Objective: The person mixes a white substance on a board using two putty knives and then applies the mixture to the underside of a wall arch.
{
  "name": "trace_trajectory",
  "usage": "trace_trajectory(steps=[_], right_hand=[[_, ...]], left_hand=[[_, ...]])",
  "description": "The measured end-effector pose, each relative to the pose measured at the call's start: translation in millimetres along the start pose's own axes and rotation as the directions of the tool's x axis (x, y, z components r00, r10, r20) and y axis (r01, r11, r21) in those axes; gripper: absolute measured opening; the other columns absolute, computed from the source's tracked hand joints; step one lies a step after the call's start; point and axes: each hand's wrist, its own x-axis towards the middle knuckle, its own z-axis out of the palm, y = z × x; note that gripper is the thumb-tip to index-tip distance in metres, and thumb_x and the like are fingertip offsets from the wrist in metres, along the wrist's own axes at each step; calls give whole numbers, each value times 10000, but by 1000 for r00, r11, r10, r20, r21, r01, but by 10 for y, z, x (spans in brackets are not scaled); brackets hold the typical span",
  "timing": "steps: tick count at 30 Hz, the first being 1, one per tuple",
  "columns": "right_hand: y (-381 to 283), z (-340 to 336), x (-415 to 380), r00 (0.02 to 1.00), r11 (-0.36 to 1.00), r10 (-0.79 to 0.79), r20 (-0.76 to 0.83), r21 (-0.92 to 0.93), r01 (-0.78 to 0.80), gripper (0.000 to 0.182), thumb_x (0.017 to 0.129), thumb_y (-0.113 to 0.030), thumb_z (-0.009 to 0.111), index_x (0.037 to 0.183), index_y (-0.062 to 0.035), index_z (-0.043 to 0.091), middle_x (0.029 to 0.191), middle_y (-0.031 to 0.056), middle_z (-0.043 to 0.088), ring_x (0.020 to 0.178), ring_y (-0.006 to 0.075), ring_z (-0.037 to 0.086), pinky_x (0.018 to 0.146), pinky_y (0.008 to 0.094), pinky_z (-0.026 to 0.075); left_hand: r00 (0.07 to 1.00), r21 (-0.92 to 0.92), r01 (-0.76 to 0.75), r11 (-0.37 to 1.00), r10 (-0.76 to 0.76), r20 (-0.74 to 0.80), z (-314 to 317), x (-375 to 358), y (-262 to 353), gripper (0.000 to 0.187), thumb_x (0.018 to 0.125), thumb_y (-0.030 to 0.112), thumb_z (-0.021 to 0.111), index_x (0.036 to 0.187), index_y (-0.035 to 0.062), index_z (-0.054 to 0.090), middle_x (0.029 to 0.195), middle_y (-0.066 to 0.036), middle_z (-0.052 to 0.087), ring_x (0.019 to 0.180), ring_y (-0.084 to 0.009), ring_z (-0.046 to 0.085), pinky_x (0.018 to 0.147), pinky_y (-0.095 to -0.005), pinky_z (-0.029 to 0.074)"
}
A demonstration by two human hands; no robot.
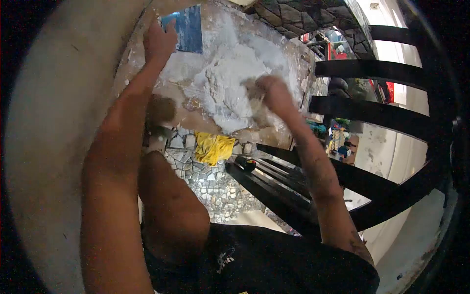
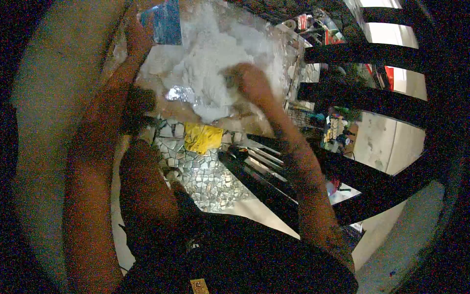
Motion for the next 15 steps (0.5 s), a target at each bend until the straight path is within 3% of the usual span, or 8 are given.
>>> trace_trajectory(steps=[1,3,5,7,11,12,14,15], right_hand=[[-103,-41,-41,999,999,-37,15,-30,38,309,616,50,587,908,-38,638,930,172,626,887,356,590,788,386,486],[-181,-241,40,991,998,-56,123,-8,57,309,612,67,579,901,-28,635,926,171,626,889,355,593,792,376,488],[-127,-483,194,971,999,28,237,30,-36,243,637,66,577,860,-12,633,904,159,627,878,345,596,767,369,487],[-157,-543,244,983,998,9,182,65,-21,204,651,51,588,842,-9,633,880,157,627,861,342,597,745,374,484],[-30,-448,103,988,995,74,136,63,-83,90,726,-101,592,794,-48,618,804,157,604,819,353,582,727,433,473],[6,-437,36,979,987,151,136,26,-156,103,711,-83,613,800,-35,626,805,163,608,799,350,589,709,418,471],[62,-471,-115,945,951,308,107,-40,-305,139,681,-49,654,813,-7,642,806,174,616,759,344,601,671,388,466],[66,-545,-154,969,979,203,143,-59,-196,144,687,-92,677,798,-5,648,770,181,615,712,354,601,637,393,461]], left_hand=[[996,27,-63,998,64,-61,13,44,-4,436,840,375,561,1011,-27,563,921,-248,623,891,-411,593,785,-466,459],[996,36,-79,996,80,-40,-33,-4,13,434,839,373,564,1009,-26,563,903,-249,624,875,-412,597,771,-470,461],[982,1,144,990,-143,123,-33,-5,34,430,837,367,569,1019,-22,561,904,-254,622,876,-423,591,770,-473,458],[958,-18,234,972,-227,176,-45,4,34,428,837,360,573,1028,-22,559,902,-257,620,876,-428,589,771,-475,455],[978,-52,162,985,-154,140,-58,-3,52,424,840,342,573,1039,-32,552,883,-253,622,864,-427,591,765,-476,454],[981,-58,145,988,-135,141,-43,28,42,421,842,337,572,1040,-35,550,876,-252,623,859,-427,592,762,-477,455],[999,16,-50,999,51,-14,-40,6,8,421,843,327,572,1048,-40,544,892,-253,621,871,-423,590,767,-472,454],[983,60,-154,986,159,-88,-71,10,82,421,844,322,572,1052,-42,540,900,-254,621,876,-421,590,769,-470,453]])
